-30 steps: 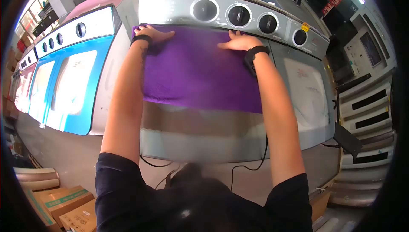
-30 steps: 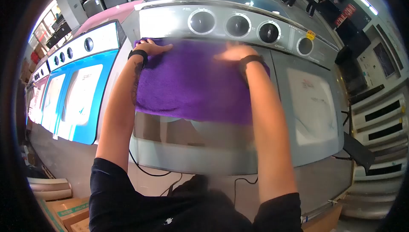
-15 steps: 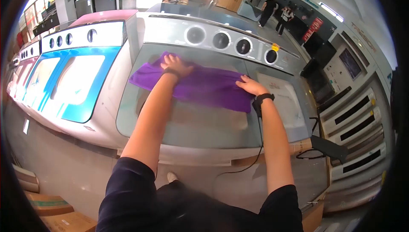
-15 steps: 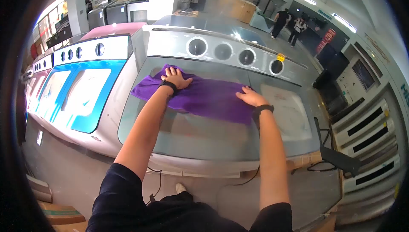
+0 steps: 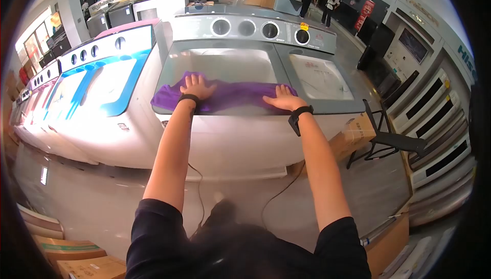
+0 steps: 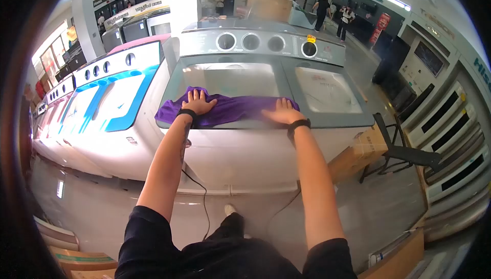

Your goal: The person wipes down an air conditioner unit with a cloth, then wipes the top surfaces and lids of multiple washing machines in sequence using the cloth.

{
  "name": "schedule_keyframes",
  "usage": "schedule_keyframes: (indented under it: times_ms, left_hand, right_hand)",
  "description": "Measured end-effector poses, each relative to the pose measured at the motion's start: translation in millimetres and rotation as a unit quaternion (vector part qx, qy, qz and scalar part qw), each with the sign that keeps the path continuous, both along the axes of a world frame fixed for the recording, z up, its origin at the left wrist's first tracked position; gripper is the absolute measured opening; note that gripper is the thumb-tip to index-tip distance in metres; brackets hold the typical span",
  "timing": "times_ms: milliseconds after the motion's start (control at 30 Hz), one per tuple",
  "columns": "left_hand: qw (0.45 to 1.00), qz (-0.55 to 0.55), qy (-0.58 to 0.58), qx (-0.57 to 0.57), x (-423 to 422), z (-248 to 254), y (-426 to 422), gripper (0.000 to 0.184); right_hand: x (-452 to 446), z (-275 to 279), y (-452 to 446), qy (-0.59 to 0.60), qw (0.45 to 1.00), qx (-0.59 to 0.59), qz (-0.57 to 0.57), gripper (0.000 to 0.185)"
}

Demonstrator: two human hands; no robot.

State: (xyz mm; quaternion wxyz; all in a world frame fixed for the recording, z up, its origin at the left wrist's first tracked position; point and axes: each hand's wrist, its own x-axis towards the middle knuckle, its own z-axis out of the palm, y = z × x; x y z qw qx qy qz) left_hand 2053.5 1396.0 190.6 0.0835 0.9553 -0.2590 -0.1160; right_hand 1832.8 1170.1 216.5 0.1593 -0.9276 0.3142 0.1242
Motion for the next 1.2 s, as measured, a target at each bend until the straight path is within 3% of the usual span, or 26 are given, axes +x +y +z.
schedule_keyframes:
  times_ms: [267, 433, 567, 633, 667, 767, 900, 1000, 1033, 1100, 1133, 1200]
  left_hand:
    - [1.0, -0.001, 0.008, 0.002, -49, 1, 55, 0.092]
    - [0.999, -0.008, 0.019, 0.048, -53, 4, 70, 0.103]
    - [0.998, -0.009, 0.027, 0.064, -55, 25, 75, 0.105]
    - [0.994, -0.018, 0.034, 0.106, -52, 35, 69, 0.108]
    - [0.997, 0.019, 0.066, 0.04, -40, 29, 62, 0.102]
    - [0.993, 0.057, 0.08, 0.067, 14, 2, 29, 0.105]
    - [0.991, 0.09, 0.099, 0.031, 41, 28, 19, 0.106]
    - [0.988, 0.088, 0.116, 0.046, 75, 45, 8, 0.109]
    - [0.986, 0.091, 0.127, 0.054, 87, 45, 3, 0.109]
    - [0.988, 0.095, 0.111, 0.04, 152, -1, -23, 0.104]
    - [0.984, 0.109, 0.134, 0.046, 164, 4, -28, 0.102]
    - [0.984, 0.1, 0.136, 0.054, 187, 15, -32, 0.096]
  right_hand:
    - [-36, -4, 42, 0.04, 0.999, 0.0, 0.015, 0.106]
    - [-50, 11, 59, 0.041, 0.998, 0.016, 0.035, 0.109]
    - [-48, 24, 65, -0.054, 0.994, 0.091, -0.007, 0.097]
    - [-28, 19, 52, -0.013, 0.996, 0.083, -0.019, 0.095]
    - [-23, 14, 44, -0.016, 0.997, 0.07, -0.008, 0.095]
    - [1, 9, 26, 0.015, 0.999, -0.005, 0.037, 0.099]
    - [42, 24, 11, 0.073, 0.996, 0.008, 0.058, 0.099]
    - [80, 12, -9, -0.031, 0.996, -0.058, 0.055, 0.085]
    - [95, 13, -16, -0.024, 0.995, -0.064, 0.07, 0.087]
    - [123, 19, -28, -0.001, 0.992, -0.072, 0.1, 0.09]
    - [145, 25, -34, 0.127, 0.985, -0.065, 0.097, 0.105]
    - [177, 21, -42, 0.116, 0.983, -0.105, 0.101, 0.107]
